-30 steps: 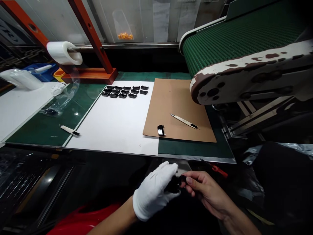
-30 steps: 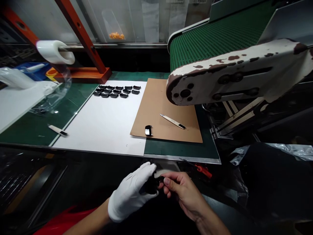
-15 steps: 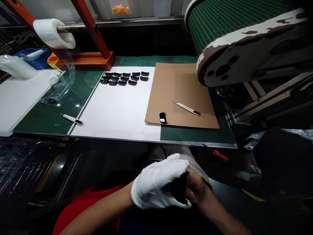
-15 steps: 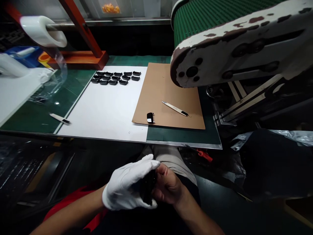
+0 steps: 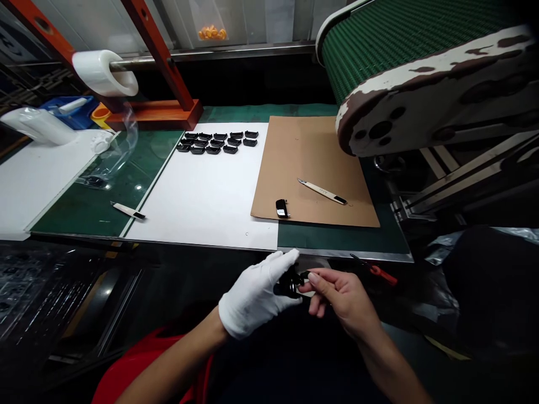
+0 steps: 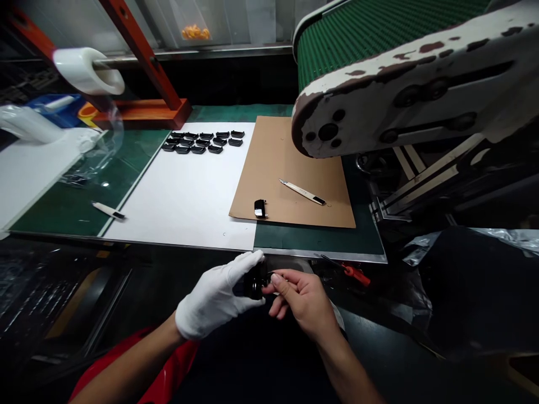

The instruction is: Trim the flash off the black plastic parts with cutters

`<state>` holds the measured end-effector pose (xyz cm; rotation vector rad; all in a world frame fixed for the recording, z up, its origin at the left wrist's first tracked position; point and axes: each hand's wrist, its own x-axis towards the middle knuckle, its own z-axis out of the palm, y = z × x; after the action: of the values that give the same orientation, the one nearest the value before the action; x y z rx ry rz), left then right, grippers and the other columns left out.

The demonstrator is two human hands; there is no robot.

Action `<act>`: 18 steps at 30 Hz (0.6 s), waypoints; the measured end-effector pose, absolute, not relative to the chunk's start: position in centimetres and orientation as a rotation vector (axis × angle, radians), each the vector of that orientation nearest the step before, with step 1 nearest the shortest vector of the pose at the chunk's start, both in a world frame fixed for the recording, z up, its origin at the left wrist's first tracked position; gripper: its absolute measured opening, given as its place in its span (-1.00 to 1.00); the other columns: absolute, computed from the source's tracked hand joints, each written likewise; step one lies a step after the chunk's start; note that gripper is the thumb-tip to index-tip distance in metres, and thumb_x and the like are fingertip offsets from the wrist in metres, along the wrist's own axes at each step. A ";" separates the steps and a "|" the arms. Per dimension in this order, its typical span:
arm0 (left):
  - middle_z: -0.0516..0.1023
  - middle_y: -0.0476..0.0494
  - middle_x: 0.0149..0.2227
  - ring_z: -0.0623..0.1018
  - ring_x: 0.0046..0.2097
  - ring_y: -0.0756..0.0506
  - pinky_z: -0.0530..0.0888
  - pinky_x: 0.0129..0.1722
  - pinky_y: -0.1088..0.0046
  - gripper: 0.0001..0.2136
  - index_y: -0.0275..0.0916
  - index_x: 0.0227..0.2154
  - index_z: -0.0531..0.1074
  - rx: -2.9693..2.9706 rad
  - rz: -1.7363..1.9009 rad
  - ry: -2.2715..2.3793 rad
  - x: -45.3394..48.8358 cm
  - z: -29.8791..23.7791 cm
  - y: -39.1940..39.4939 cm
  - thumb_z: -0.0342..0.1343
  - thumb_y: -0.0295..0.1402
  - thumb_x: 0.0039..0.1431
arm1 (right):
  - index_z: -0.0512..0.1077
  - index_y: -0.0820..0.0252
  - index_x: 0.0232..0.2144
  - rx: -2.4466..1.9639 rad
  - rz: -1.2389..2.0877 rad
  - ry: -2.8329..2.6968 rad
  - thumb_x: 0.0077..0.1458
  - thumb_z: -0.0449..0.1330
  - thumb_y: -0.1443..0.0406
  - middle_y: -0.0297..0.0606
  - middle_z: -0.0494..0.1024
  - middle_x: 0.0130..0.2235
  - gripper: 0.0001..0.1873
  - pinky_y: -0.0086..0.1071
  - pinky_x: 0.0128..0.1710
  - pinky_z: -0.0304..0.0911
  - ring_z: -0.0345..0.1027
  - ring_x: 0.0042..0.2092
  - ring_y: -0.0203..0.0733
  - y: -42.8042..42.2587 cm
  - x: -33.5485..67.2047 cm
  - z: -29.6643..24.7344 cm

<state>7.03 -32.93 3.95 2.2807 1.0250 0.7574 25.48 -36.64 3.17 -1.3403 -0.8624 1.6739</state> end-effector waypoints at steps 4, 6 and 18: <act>0.49 -0.19 0.04 0.49 0.07 -0.16 0.48 0.04 0.35 -0.41 -0.22 0.12 0.23 2.365 0.566 1.082 7.2 2.4 -32.6 0.28 -0.35 0.01 | 0.49 0.29 -0.31 -1.560 1.562 -1.081 0.06 0.15 0.00 -0.15 0.60 -0.41 -0.56 -0.44 -0.60 0.34 0.45 -0.55 -0.25 -36.1 25.3 3.3; 0.51 -0.21 0.02 0.50 0.06 -0.18 0.48 0.03 0.30 -0.43 -0.24 0.10 0.24 2.394 0.484 1.093 7.4 1.7 -32.5 0.27 -0.35 0.01 | 0.49 0.27 -0.33 -1.677 1.497 -1.194 0.10 0.10 0.04 -0.19 0.60 -0.44 -0.61 -0.43 -0.63 0.32 0.43 -0.58 -0.24 -35.8 25.1 3.4; 0.51 -0.39 -0.03 0.51 0.02 -0.27 0.32 0.13 0.04 -0.55 -0.38 0.06 0.28 2.340 0.279 1.309 10.2 -0.2 -32.5 0.04 -0.66 0.06 | 0.47 0.23 -0.53 -2.166 0.871 -1.691 0.11 0.02 0.32 0.06 0.56 -0.48 -0.72 -0.22 -0.45 0.15 0.46 -0.43 0.11 -34.4 23.6 3.8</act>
<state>10.21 -32.49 -0.19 2.3405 1.3087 0.2789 23.55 -34.41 3.84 -2.1664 -1.6911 0.8711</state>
